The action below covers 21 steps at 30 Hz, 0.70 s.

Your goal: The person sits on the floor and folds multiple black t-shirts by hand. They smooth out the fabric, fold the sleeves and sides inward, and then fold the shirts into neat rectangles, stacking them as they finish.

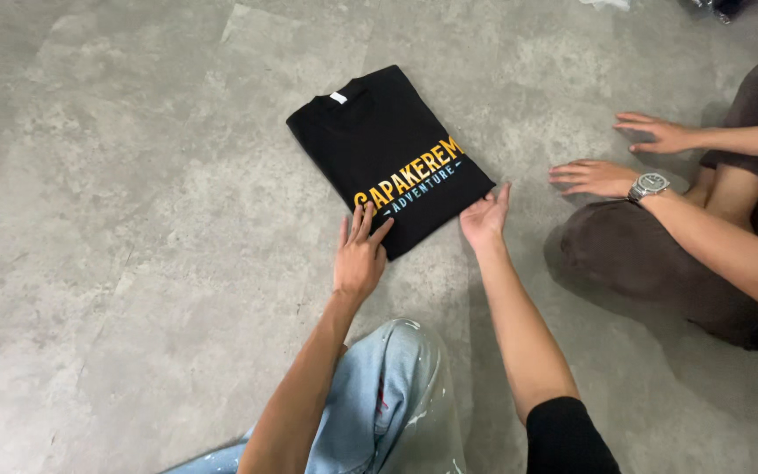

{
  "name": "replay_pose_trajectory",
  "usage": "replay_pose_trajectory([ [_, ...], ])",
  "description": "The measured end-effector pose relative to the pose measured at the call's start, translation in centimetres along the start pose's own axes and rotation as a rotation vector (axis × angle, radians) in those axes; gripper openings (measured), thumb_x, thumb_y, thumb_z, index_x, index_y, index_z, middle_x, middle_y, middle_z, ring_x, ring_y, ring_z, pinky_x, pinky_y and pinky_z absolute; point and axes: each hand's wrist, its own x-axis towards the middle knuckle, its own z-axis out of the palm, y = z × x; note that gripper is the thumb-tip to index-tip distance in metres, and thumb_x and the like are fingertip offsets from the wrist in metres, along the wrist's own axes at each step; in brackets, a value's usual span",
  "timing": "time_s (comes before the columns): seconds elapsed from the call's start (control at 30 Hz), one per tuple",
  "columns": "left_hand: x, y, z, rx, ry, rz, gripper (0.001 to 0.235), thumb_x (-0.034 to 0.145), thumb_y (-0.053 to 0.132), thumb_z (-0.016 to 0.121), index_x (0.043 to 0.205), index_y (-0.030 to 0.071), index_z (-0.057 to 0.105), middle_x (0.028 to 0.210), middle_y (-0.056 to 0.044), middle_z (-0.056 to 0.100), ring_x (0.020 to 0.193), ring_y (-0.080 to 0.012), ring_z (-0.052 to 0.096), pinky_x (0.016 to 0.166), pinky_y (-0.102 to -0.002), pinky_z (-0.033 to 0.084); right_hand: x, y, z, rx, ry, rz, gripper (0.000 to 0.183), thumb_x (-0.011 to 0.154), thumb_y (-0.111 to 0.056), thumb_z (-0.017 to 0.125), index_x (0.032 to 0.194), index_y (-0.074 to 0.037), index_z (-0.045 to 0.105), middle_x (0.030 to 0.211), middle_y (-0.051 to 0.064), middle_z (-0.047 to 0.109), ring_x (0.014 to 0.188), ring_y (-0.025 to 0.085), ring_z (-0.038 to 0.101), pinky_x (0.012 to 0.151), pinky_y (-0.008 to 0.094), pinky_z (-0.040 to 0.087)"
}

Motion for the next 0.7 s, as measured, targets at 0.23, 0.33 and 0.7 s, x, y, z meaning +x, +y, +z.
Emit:
replay_pose_trajectory([
  [0.23, -0.1, 0.6, -0.9, -0.099, -0.072, -0.011, 0.061, 0.087, 0.021, 0.05, 0.146, 0.029, 0.065, 0.172, -0.012, 0.034, 0.16, -0.0344, 0.027, 0.129, -0.058, 0.017, 2.3, 0.2, -0.3, -1.027, 0.272, -0.6, 0.076, 0.092, -0.018, 0.09, 0.145, -0.026, 0.037, 0.122, 0.01, 0.044, 0.109, 0.019, 0.052, 0.091, 0.036, 0.048],
  [0.33, 0.1, 0.9, -0.5, -0.04, -0.064, -0.005, 0.057, 0.095, 0.046, 0.051, 0.149, 0.03, 0.059, 0.176, -0.012, 0.021, 0.163, -0.0338, 0.018, 0.129, -0.059, 0.016, -5.0, 0.8, 4.1, -1.683, 0.319, -0.951, 0.06, 0.094, -0.012, 0.073, 0.144, -0.019, 0.042, 0.14, 0.011, 0.03, 0.128, 0.038, 0.034, 0.104, 0.059, 0.034],
  [0.7, 0.2, 1.1, -1.5, 0.208, -0.307, 0.028, 0.063, 0.105, 0.067, 0.029, 0.165, 0.048, 0.023, 0.179, -0.006, 0.005, 0.165, -0.0323, 0.006, 0.13, -0.063, 0.008, -8.8, 3.1, 6.9, -2.311, -0.205, -0.618, 0.064, 0.112, -0.063, 0.032, 0.169, -0.036, 0.025, 0.179, 0.01, 0.011, 0.162, 0.044, 0.007, 0.122, 0.076, 0.003],
])
